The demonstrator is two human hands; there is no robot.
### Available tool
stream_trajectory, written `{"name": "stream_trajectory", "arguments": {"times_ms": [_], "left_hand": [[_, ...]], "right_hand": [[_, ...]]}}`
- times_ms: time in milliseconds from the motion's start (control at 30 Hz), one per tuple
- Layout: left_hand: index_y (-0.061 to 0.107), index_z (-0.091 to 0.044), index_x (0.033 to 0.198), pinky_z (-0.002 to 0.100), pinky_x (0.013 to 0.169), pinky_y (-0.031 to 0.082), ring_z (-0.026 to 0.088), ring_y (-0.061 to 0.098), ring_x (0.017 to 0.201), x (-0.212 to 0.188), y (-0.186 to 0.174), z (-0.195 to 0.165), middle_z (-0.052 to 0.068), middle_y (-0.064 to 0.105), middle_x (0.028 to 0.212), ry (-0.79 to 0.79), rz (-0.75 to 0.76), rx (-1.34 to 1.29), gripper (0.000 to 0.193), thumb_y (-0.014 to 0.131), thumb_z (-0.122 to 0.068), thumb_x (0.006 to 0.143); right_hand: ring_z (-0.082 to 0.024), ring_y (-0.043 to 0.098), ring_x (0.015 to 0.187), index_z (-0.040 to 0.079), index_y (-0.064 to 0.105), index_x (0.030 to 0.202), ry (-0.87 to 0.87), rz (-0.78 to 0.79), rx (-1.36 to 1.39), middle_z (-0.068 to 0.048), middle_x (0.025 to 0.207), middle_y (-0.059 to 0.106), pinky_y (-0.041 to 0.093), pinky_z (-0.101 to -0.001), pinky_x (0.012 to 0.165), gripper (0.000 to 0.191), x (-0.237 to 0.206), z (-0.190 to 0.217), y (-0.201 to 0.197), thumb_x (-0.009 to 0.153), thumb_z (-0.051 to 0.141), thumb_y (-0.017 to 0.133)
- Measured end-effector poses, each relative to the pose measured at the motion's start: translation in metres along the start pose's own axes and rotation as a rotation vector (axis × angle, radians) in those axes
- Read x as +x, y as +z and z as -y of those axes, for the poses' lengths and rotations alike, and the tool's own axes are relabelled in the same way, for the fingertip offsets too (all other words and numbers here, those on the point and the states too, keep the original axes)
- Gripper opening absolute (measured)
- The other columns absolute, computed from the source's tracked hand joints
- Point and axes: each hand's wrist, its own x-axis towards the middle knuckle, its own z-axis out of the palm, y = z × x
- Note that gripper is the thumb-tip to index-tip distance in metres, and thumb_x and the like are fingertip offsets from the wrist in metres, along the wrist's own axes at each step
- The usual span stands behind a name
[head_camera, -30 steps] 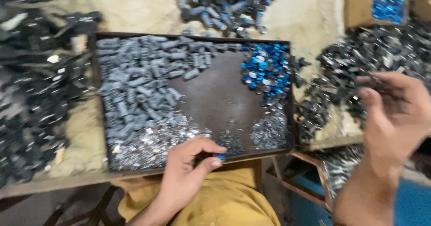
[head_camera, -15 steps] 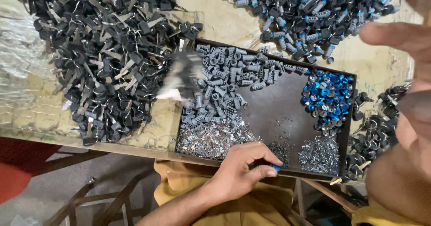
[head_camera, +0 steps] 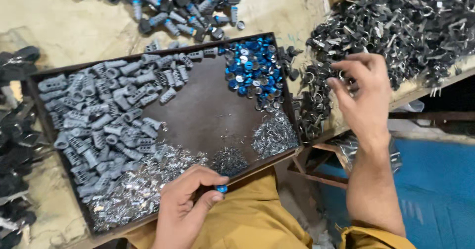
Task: The person sits at a workbench with a tray of small lock components, including gray plastic lock bodies, blue caps, and small metal pins. They pick up a small metal part, work it between the fingers of both hands, and place it with the appropriate pile, repeating this one part at a time and occasionally reaching into surrounding piles of black lock parts.
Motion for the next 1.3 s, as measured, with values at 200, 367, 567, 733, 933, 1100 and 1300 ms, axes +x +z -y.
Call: {"name": "stream_trajectory", "arguments": {"times_ms": [200, 367, 567, 733, 933, 1100, 1300], "left_hand": [[0.075, 0.003, 0.100, 0.023, 0.072, 0.050, 0.012, 0.063, 0.082, -0.005, 0.004, 0.011, 0.009, 0.072, 0.095, -0.046, -0.049, -0.014, 0.016, 0.077, -0.002, 0.084], [0.076, 0.005, 0.101, 0.023, 0.071, 0.049, 0.012, 0.062, 0.083, -0.010, 0.005, 0.019, 0.011, 0.070, 0.098, -0.046, -0.100, -0.054, 0.017, 0.076, -0.001, 0.085], [0.076, 0.004, 0.101, 0.022, 0.071, 0.050, 0.012, 0.063, 0.083, -0.009, 0.006, 0.018, 0.011, 0.071, 0.097, -0.028, -0.119, -0.018, 0.017, 0.076, -0.003, 0.085], [0.076, 0.004, 0.100, 0.023, 0.071, 0.050, 0.012, 0.063, 0.082, -0.008, 0.005, 0.010, 0.010, 0.072, 0.095, -0.056, -0.087, -0.006, 0.017, 0.076, -0.004, 0.085], [0.074, 0.004, 0.105, 0.021, 0.066, 0.050, 0.009, 0.062, 0.078, -0.006, 0.010, -0.001, 0.008, 0.068, 0.097, -0.109, -0.138, -0.167, 0.015, 0.070, -0.001, 0.091], [0.072, 0.003, 0.107, 0.022, 0.058, 0.054, 0.008, 0.064, 0.068, -0.004, 0.012, -0.009, 0.007, 0.066, 0.097, -0.148, -0.205, -0.251, 0.016, 0.063, 0.001, 0.094], [0.070, 0.000, 0.110, 0.024, 0.071, 0.054, 0.010, 0.061, 0.086, -0.005, 0.004, -0.019, 0.008, 0.061, 0.109, 0.104, -0.236, -0.048, 0.016, 0.069, 0.004, 0.095]], "right_hand": [[-0.032, 0.061, 0.103, 0.007, 0.073, 0.118, -0.215, -0.038, -0.085, -0.011, 0.111, 0.062, 0.049, -0.0419, 0.088, 0.041, -0.001, -0.010, 0.033, 0.079, 0.009, 0.088], [-0.034, 0.060, 0.097, 0.010, 0.071, 0.115, -0.206, -0.055, -0.220, -0.011, 0.102, 0.061, 0.047, -0.0442, 0.083, 0.047, 0.011, -0.009, 0.047, 0.073, 0.015, 0.091], [-0.032, 0.062, 0.093, 0.010, 0.073, 0.096, -0.149, 0.010, -0.263, -0.009, 0.096, 0.063, 0.046, -0.0454, 0.079, 0.027, 0.001, -0.018, 0.052, 0.076, 0.017, 0.091], [-0.028, 0.065, 0.103, 0.005, 0.073, 0.102, -0.043, -0.090, 0.003, -0.011, 0.109, 0.066, 0.052, -0.0400, 0.089, 0.015, -0.002, -0.020, 0.037, 0.089, 0.008, 0.080], [-0.026, 0.065, 0.111, 0.000, 0.061, 0.103, 0.026, -0.311, 1.242, -0.021, 0.120, 0.063, 0.052, -0.0426, 0.109, 0.010, -0.031, 0.025, 0.013, 0.094, 0.001, 0.064], [-0.025, 0.066, 0.089, 0.000, 0.062, 0.105, 0.191, 0.407, 1.664, -0.023, 0.100, 0.067, 0.053, -0.0382, 0.090, 0.016, -0.075, 0.091, 0.034, 0.094, 0.011, 0.065], [-0.012, 0.060, 0.081, -0.005, 0.070, 0.103, 0.199, 0.507, 1.169, -0.010, 0.095, 0.066, 0.046, -0.0240, 0.070, 0.017, -0.085, 0.118, 0.059, 0.087, -0.005, 0.072]]}}
